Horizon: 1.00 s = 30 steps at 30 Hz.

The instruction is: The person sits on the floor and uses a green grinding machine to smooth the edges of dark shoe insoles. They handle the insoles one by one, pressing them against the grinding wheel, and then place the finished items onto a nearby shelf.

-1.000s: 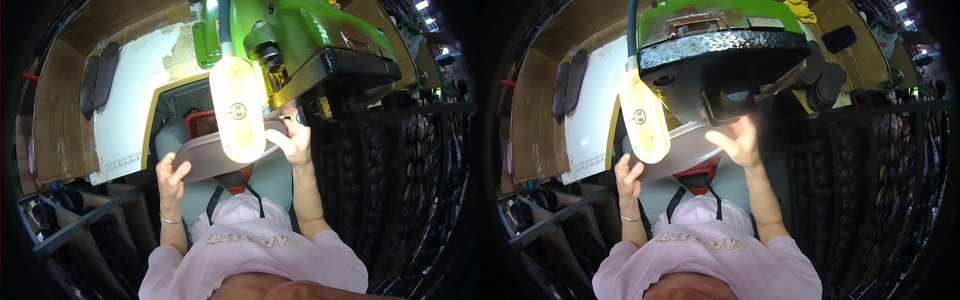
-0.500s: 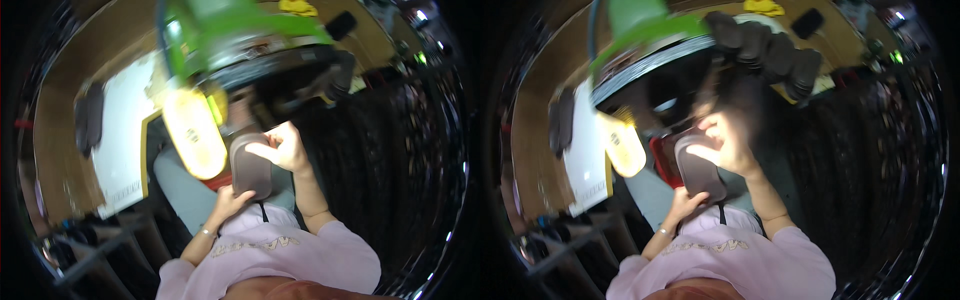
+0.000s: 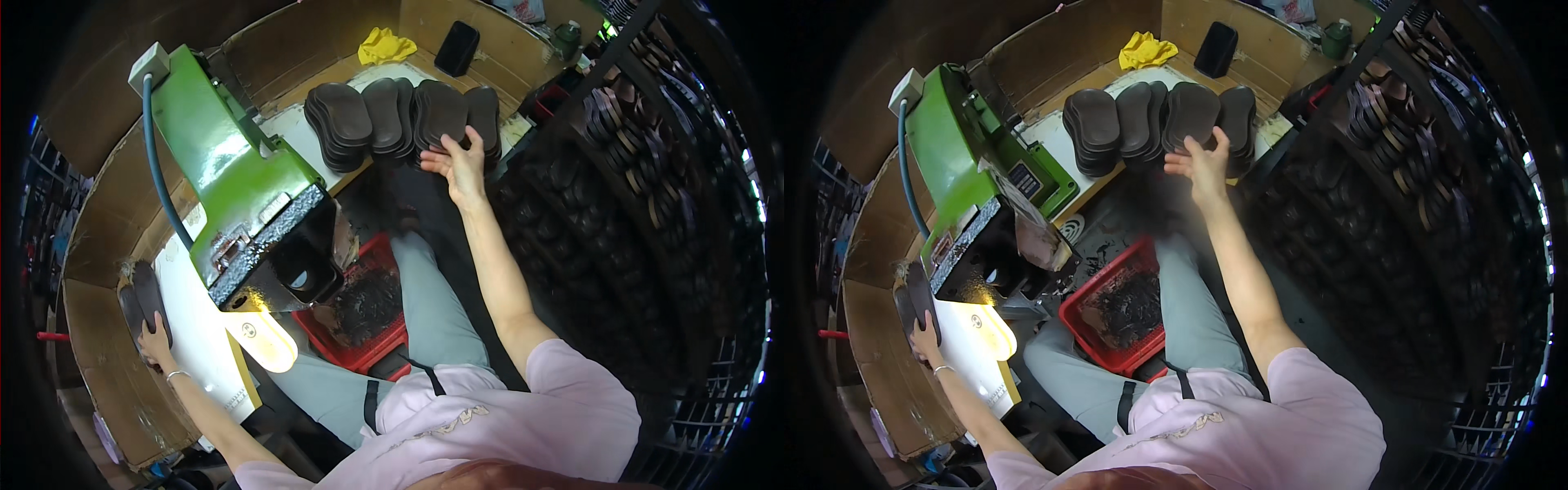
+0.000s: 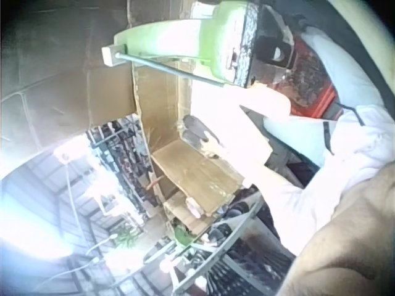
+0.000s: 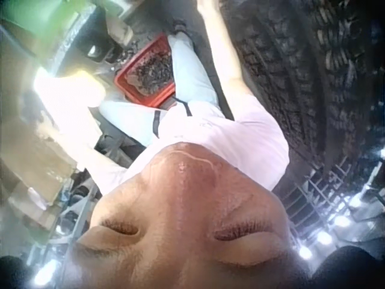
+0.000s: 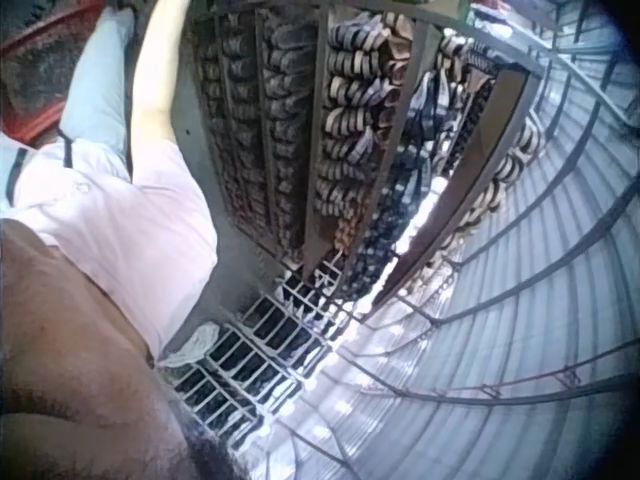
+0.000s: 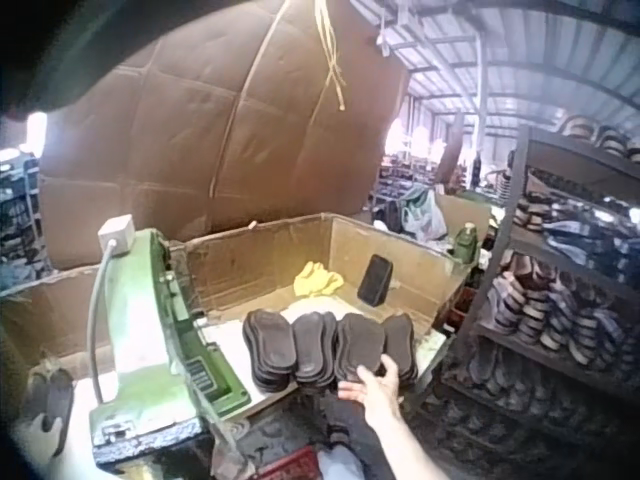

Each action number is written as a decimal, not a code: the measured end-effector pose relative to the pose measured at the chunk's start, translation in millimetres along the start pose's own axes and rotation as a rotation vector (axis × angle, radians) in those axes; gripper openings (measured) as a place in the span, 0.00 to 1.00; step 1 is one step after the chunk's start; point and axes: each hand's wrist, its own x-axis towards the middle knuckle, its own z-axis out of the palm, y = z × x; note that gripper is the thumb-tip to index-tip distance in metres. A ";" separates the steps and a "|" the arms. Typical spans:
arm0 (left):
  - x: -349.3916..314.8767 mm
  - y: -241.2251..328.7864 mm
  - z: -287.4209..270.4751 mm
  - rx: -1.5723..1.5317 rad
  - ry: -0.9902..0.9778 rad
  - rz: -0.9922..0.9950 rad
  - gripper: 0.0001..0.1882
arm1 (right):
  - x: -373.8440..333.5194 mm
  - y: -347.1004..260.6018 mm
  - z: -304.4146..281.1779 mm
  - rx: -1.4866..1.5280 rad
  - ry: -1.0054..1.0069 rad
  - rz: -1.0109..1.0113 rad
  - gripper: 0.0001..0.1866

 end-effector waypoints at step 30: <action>-224.5 -3.2 -92.2 -0.699 0.197 0.168 0.33 | -234.6 129.4 -25.9 -0.377 -0.774 0.770 0.11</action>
